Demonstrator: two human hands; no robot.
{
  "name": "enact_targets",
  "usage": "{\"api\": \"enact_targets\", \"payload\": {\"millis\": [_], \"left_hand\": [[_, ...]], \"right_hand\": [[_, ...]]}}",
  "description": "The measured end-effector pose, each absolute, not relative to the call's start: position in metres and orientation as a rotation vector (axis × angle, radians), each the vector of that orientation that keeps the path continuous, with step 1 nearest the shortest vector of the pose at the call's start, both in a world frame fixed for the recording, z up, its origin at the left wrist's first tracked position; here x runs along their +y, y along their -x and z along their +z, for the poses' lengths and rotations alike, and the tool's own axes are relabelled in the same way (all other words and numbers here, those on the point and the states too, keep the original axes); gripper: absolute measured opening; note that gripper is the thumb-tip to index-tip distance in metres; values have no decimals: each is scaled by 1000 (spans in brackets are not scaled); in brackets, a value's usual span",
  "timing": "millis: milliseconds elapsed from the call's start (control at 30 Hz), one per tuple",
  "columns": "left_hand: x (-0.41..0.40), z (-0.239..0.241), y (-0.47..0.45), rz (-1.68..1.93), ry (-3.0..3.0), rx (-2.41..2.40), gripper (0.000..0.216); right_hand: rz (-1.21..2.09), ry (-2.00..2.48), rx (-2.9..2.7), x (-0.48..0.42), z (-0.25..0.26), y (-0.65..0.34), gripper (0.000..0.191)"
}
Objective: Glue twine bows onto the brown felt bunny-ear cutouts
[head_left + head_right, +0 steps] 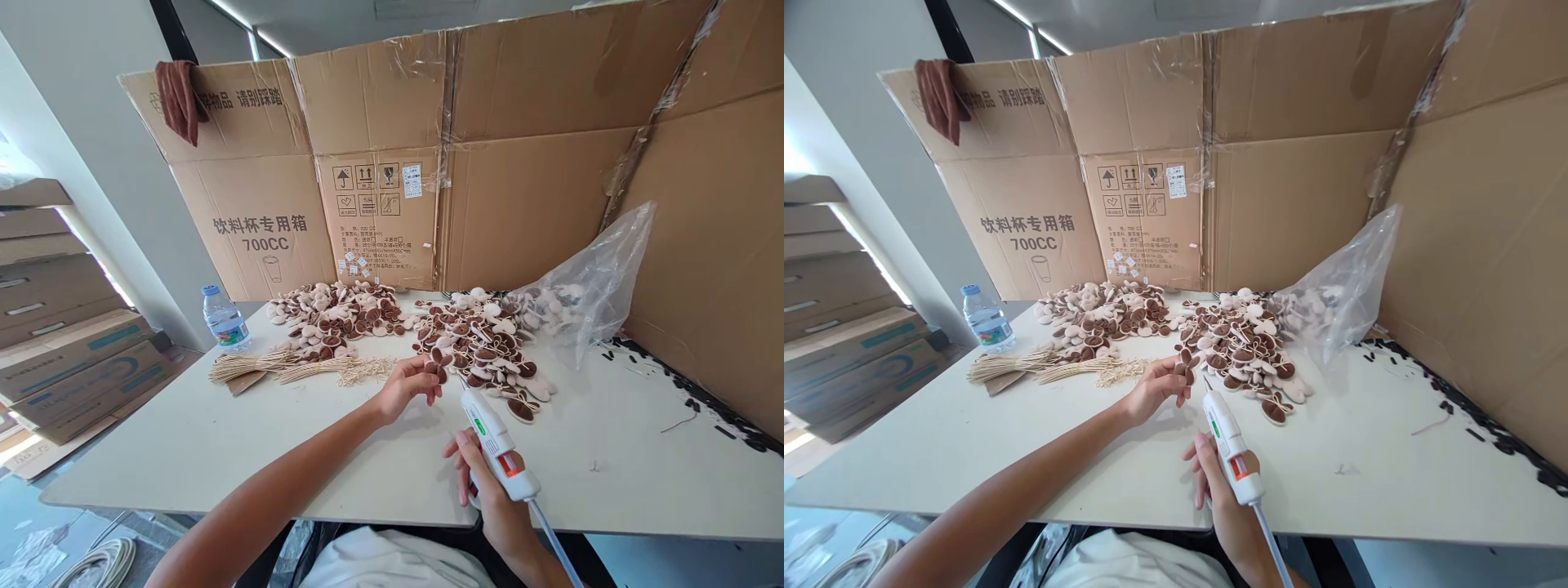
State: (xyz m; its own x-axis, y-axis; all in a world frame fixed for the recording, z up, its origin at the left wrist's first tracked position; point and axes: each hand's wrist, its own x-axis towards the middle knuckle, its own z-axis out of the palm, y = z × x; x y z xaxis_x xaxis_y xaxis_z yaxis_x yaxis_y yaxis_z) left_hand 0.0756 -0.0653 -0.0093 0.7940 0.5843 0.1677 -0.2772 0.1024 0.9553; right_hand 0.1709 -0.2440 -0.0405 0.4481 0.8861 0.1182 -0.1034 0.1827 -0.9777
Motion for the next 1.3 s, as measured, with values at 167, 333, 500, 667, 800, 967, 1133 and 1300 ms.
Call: {"api": "enact_targets", "payload": {"millis": [167, 333, 500, 667, 800, 967, 1133, 1300], "left_hand": [[-71, -8, -75, 527, -1404, 237, 22], [-76, -8, -74, 389, -1455, 236, 34], [-75, -5, -71, 334, -1528, 206, 37], [-73, -2, -68, 273, -1535, 160, 37], [-75, -3, -69, 181, -1555, 157, 37], [-72, 3, -66, 123, -1684, 196, 38], [-36, 31, -40, 1, -2070, 389, 36], [5, 44, -9, 44, -2462, 903, 14]], "right_hand": [[736, 1126, -701, -235, -44, -172, 31], [731, 1091, -656, -231, -39, -171, 29], [724, 1103, -591, -231, -40, -170, 29], [724, 1095, -568, -229, -45, -171, 32], [766, 1079, -564, -228, -46, -173, 32], [790, 1085, -577, -227, -48, -174, 30], [814, 1088, -582, -228, -48, -175, 29], [857, 1130, -637, -229, -50, -175, 31]]}}
